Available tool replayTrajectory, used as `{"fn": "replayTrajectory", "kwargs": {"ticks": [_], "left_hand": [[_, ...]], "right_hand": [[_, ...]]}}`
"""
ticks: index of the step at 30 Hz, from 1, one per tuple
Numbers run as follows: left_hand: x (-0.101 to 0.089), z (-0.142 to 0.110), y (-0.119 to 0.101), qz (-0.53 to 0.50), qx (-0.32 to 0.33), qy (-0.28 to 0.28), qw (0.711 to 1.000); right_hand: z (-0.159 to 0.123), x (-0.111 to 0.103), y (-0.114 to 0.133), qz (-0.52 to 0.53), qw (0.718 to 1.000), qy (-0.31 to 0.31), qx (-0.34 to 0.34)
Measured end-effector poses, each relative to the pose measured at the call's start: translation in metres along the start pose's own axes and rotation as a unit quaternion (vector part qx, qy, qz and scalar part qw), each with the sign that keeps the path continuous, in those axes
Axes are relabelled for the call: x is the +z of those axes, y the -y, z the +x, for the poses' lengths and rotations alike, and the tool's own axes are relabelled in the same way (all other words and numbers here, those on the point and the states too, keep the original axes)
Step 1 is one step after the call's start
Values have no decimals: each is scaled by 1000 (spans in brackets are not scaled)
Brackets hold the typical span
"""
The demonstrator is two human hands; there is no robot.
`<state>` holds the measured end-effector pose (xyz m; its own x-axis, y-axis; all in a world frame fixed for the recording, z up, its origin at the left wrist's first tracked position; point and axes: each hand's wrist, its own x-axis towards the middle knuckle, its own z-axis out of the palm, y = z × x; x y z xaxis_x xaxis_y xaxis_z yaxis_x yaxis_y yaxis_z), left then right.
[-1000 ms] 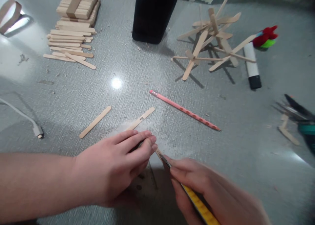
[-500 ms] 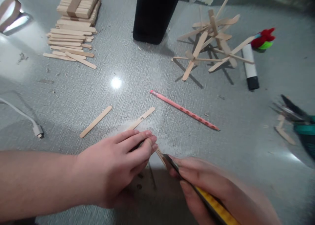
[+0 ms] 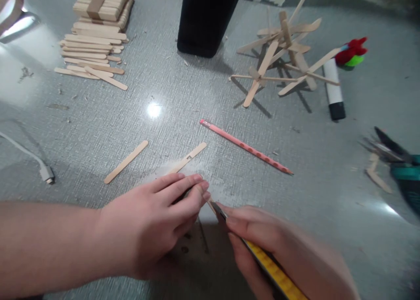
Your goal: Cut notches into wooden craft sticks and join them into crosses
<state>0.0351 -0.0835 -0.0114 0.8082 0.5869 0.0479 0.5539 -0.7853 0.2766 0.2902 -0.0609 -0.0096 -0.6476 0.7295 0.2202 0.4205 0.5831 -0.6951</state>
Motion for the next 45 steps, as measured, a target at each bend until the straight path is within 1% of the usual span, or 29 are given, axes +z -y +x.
{"fn": "replayTrajectory", "kwargs": {"ticks": [4, 8, 14, 16, 20, 22, 25, 27, 31, 33, 35, 37, 39, 42, 45], "left_hand": [[-1, 0, 1, 6, 2, -8, 1000], [-1, -1, 3, -11, -9, -10, 1000], [-1, -2, 4, -29, -1, -7, 1000], [0, -2, 4, -30, 0, -4, 1000], [1, -2, 3, -27, -1, 6, 1000], [1, -2, 3, -27, 1, 9, 1000], [0, -2, 4, -29, 2, 11, 1000], [-1, -1, 4, -28, 1, 10, 1000], [-1, 0, 4, -27, 2, 10, 1000], [-1, 1, 4, -24, 2, 8, 1000], [0, 1, 3, -21, -1, 6, 1000], [0, 0, 2, -21, -3, 4, 1000], [1, -1, 2, -22, -4, 5, 1000], [1, -2, 2, -26, -1, 10, 1000], [0, -1, 3, -28, 0, 9, 1000]], "right_hand": [[-3, -3, 3, 8, 999, 45, -3], [-9, -4, 4, 16, 999, 45, 20], [-21, -11, -9, -17, 999, 49, -7], [-18, -11, -10, -28, 999, 42, -4], [-3, -7, -4, -20, 1000, -5, 4], [3, -6, -2, -19, 1000, -4, -3], [5, -6, -3, -26, 999, 22, -16], [4, -6, -4, -28, 999, 27, -13], [6, -5, -4, -16, 1000, -8, -9], [6, -2, -2, -12, 1000, -14, -6], [5, 2, 2, -7, 1000, -23, 13], [2, 5, 4, 1, 998, -50, 40], [1, 6, 5, 10, 996, -71, 47], [3, 3, 2, 11, 999, -39, 15], [6, -1, 0, -2, 1000, -7, 2]]}}
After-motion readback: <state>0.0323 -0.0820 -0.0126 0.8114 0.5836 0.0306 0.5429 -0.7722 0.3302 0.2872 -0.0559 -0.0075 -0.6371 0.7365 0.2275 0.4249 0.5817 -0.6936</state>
